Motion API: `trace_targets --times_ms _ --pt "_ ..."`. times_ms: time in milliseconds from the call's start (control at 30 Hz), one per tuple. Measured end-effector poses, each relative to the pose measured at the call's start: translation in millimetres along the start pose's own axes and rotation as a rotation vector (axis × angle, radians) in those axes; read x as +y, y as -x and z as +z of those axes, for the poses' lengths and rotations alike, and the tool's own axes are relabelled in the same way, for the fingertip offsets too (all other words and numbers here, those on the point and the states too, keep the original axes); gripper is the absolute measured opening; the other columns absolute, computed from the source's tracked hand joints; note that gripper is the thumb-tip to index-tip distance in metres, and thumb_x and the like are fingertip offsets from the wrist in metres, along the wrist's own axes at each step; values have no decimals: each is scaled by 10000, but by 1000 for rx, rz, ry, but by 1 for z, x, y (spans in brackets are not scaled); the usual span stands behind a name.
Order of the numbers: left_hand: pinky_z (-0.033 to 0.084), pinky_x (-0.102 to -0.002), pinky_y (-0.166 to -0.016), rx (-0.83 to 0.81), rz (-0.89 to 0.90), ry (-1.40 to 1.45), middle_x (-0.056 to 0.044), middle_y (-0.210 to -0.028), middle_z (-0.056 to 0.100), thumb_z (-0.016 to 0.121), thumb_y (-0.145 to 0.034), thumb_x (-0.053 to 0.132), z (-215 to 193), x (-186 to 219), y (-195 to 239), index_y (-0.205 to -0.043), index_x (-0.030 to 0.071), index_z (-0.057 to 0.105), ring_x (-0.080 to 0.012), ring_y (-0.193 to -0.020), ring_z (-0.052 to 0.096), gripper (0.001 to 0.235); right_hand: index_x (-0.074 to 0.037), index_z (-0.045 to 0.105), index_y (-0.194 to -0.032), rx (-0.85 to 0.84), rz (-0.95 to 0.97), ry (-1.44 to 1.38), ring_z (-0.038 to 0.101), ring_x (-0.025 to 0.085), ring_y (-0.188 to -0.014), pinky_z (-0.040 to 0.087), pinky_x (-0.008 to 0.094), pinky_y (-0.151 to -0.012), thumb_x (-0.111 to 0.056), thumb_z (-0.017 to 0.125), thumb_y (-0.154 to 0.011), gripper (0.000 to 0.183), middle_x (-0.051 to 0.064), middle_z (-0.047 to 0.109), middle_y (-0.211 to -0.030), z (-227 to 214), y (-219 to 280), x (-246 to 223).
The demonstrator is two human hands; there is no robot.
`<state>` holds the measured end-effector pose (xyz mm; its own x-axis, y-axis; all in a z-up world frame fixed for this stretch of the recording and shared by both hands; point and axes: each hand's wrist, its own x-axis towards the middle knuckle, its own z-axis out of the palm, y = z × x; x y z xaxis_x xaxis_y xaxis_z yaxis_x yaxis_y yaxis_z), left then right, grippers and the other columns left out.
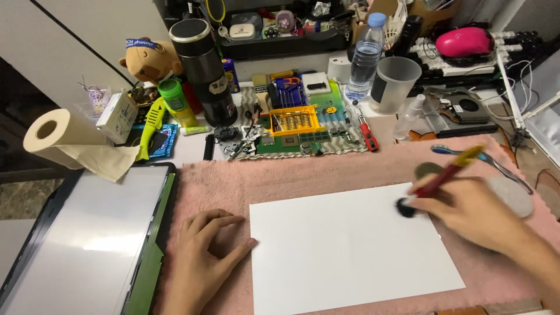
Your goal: The person wipes a white sheet of paper on a pink towel using a grey scouring pad, a round white pad, and a brush. They repeatedly rub the paper surface, lift and flip the paper, and switch between tools to clean the sheet.
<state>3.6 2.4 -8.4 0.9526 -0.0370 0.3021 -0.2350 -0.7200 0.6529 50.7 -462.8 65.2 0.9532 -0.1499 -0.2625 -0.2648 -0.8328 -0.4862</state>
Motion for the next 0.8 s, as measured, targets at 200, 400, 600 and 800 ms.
trace_targets --times_ms 200,400,600,800 --pt "508 -450 -1099 -68 6 -11 19 -1304 783 947 -840 558 -8 8 -1 -1267 239 918 -235 -1296 654 534 -215 959 -1158 -278 -296 -163 768 123 -796 539 290 -737 -387 789 -1040 269 -16 925 -962 81 9 -113" --pt "499 -420 -1133 -4 134 -55 -18 -1349 793 1056 -699 525 0 -11 3 -1248 195 891 -258 -1279 681 661 -90 820 -1003 -280 -895 -358 843 310 -978 596 421 -886 -189 763 -990 115 144 894 -1041 167 9 -188" --pt "488 -382 -1177 58 166 -202 99 -1262 826 1030 -580 668 13 -34 3 -1203 342 925 -175 -1274 722 711 -111 857 -1111 -370 -542 -391 817 199 -1015 598 341 -951 -241 773 -1057 164 61 894 -1110 113 6 -116" --pt "484 -436 -1170 10 92 -161 47 -1319 820 981 -690 572 12 -34 2 -1266 279 918 -208 -1299 723 650 -196 923 -1228 -135 126 -67 512 125 -577 380 229 -525 -284 727 -1146 230 31 804 -815 -16 43 -30"
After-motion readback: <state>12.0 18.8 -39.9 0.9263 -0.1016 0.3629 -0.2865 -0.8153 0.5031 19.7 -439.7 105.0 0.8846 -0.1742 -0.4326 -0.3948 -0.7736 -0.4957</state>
